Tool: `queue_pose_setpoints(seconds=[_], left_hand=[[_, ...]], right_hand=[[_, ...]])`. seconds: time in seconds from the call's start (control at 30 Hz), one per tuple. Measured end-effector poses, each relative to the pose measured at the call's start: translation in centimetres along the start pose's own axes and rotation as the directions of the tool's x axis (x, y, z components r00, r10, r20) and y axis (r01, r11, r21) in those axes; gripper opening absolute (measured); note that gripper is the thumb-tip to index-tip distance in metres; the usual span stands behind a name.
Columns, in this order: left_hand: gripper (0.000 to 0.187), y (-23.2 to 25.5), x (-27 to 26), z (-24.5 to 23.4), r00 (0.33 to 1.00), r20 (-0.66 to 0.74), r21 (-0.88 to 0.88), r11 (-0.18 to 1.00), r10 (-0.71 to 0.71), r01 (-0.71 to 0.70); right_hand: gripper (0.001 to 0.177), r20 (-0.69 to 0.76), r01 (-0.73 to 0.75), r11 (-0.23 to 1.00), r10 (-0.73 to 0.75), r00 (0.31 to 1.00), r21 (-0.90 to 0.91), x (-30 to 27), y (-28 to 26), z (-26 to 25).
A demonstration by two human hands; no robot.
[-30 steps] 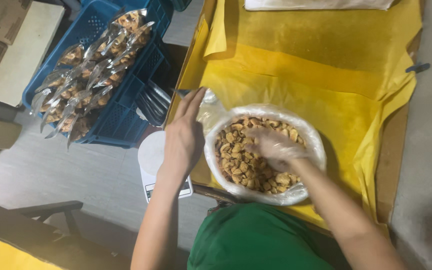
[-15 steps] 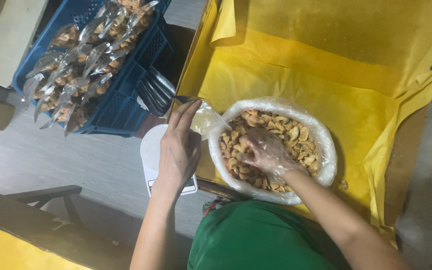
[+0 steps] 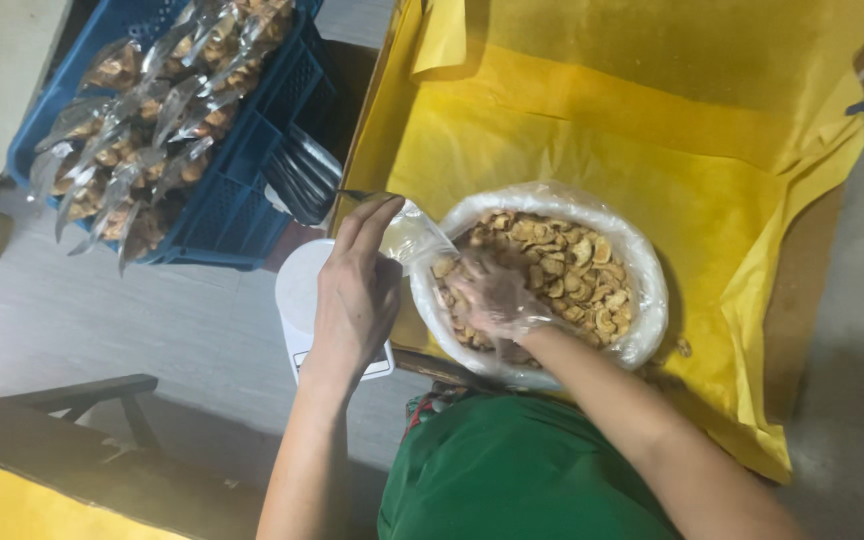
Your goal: The person scoops snack pieces from a large bag into small clear plastic bags, weighs each filled bag on a digital scale, and places the sealed bags into a blue crate. The process is repeated continuously throughout the clip.
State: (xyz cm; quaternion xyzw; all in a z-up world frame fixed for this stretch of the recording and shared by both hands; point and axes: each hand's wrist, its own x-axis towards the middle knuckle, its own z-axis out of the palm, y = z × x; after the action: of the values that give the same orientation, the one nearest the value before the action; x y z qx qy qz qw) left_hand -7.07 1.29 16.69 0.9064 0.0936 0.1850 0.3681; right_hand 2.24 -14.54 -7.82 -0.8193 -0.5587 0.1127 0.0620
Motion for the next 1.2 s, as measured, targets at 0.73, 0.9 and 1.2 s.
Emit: queue_pose_setpoints(seconds=[0.73,0.9,1.2], left_hand=[[0.060,1.6,-0.5,0.8,0.997,0.069,-0.090,0.995,-0.034,0.040],[0.061,1.4,-0.7,0.3,1.000,0.024,-0.071,0.997,0.009,-0.007],[0.061,1.3,-0.8,-0.6,0.999,0.017,-0.060,0.998,0.034,-0.033]], right_hand=[[0.104,0.458,-0.408,0.910,0.397,0.795,-0.080,-4.4,0.4,-9.4],[0.061,0.286,-0.447,0.890,0.405,0.868,0.094,-4.7,4.8,-6.7],[0.027,0.333,-0.600,0.623,0.500,0.799,0.502,-0.4,2.0,-8.3]])
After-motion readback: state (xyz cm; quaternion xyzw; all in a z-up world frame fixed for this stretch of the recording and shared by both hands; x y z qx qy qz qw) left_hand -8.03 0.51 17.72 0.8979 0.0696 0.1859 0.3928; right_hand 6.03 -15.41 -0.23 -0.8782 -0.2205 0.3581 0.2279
